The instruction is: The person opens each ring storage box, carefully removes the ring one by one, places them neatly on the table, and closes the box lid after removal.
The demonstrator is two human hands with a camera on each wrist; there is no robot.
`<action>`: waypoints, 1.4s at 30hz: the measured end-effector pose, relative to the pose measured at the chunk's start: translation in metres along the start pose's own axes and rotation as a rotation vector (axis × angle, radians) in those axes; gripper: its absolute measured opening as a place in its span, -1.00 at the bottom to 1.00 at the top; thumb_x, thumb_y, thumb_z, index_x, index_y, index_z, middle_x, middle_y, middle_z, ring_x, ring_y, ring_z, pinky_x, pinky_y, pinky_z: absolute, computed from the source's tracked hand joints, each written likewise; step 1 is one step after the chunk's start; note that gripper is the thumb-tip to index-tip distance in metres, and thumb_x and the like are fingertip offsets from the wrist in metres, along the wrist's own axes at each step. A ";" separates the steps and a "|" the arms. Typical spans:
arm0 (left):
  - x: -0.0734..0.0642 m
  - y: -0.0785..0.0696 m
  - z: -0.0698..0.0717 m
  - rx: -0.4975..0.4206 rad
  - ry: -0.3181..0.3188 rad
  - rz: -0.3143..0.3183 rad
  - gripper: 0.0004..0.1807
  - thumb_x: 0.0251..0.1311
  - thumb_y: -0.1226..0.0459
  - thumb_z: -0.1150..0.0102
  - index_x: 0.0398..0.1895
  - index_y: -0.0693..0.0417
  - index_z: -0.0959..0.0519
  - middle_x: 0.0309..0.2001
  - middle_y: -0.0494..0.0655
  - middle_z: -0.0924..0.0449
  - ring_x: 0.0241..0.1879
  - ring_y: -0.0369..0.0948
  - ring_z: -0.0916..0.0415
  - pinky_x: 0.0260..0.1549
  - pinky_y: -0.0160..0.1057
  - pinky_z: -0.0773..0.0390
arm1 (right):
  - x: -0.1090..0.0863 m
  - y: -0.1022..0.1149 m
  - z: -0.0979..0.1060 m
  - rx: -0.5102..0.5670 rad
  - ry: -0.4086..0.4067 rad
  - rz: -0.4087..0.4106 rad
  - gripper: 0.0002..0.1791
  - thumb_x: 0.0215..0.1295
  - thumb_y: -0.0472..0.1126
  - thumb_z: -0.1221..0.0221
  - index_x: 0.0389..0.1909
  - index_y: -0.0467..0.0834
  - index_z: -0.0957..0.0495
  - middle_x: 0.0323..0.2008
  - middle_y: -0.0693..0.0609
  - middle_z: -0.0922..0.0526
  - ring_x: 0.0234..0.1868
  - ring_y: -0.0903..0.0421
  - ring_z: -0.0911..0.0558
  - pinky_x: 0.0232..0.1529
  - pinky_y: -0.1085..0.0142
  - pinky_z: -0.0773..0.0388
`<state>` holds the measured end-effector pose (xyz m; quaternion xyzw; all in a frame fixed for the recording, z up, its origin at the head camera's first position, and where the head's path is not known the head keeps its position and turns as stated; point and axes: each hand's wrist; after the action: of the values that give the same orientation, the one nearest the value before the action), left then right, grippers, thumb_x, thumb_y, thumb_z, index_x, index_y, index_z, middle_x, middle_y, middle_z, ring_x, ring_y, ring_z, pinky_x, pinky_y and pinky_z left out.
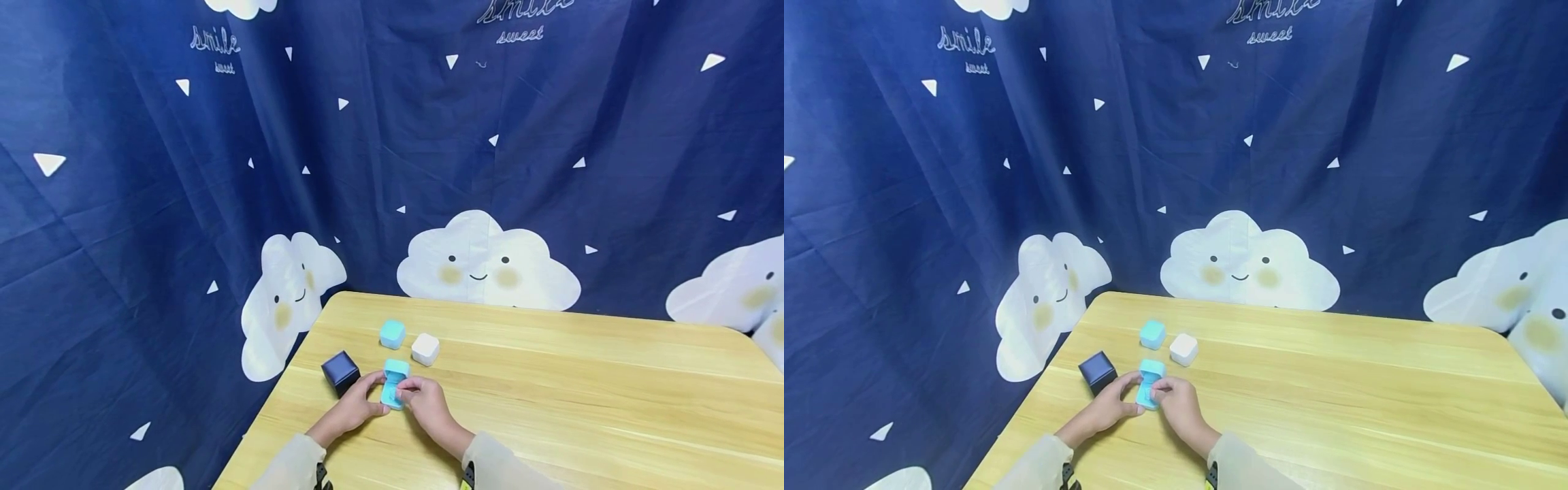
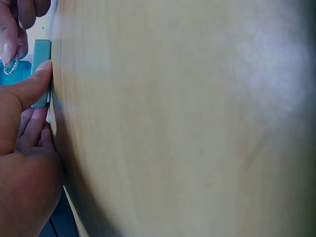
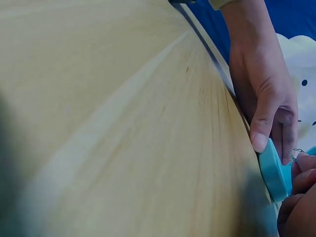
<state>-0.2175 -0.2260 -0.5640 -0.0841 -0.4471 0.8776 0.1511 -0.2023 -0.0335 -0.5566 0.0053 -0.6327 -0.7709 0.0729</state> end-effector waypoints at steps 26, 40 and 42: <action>-0.001 0.000 -0.001 0.040 -0.003 -0.033 -0.27 0.01 0.24 -0.40 0.30 0.05 -0.35 0.15 -0.06 -0.48 0.29 0.01 -0.25 0.30 0.11 -0.16 | -0.043 0.010 -0.003 -0.247 0.119 0.020 -0.95 0.10 -0.18 -0.33 -0.49 -0.06 -0.69 -0.50 0.25 -0.64 -0.44 0.30 -0.49 -0.43 0.38 -0.40; -0.003 -0.002 0.001 0.044 -0.007 -0.030 -0.26 0.01 0.23 -0.40 0.30 0.14 -0.33 0.15 -0.04 -0.48 0.30 0.01 -0.24 0.29 0.11 -0.17 | -0.056 0.012 -0.011 -0.440 0.152 0.094 -0.89 0.06 -0.14 -0.36 -0.57 0.11 -0.67 -0.55 0.39 -0.60 -0.47 0.41 -0.49 -0.44 0.32 -0.35; -0.003 -0.002 0.001 0.042 -0.007 -0.033 -0.25 0.01 0.23 -0.40 0.30 0.14 -0.33 0.15 -0.04 -0.48 0.30 0.01 -0.24 0.30 0.11 -0.16 | -0.057 0.012 -0.012 -0.466 0.150 0.101 -0.88 0.05 -0.13 -0.36 -0.59 0.13 -0.66 -0.57 0.40 -0.59 -0.49 0.43 -0.48 -0.46 0.32 -0.33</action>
<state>-0.2149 -0.2265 -0.5617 -0.0705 -0.4306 0.8844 0.1657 -0.1435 -0.0410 -0.5521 0.0139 -0.4302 -0.8888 0.1571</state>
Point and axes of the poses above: each hand's wrist, its own x-axis towards the middle knuckle, its own z-axis out of the back of the hand, y = z × x
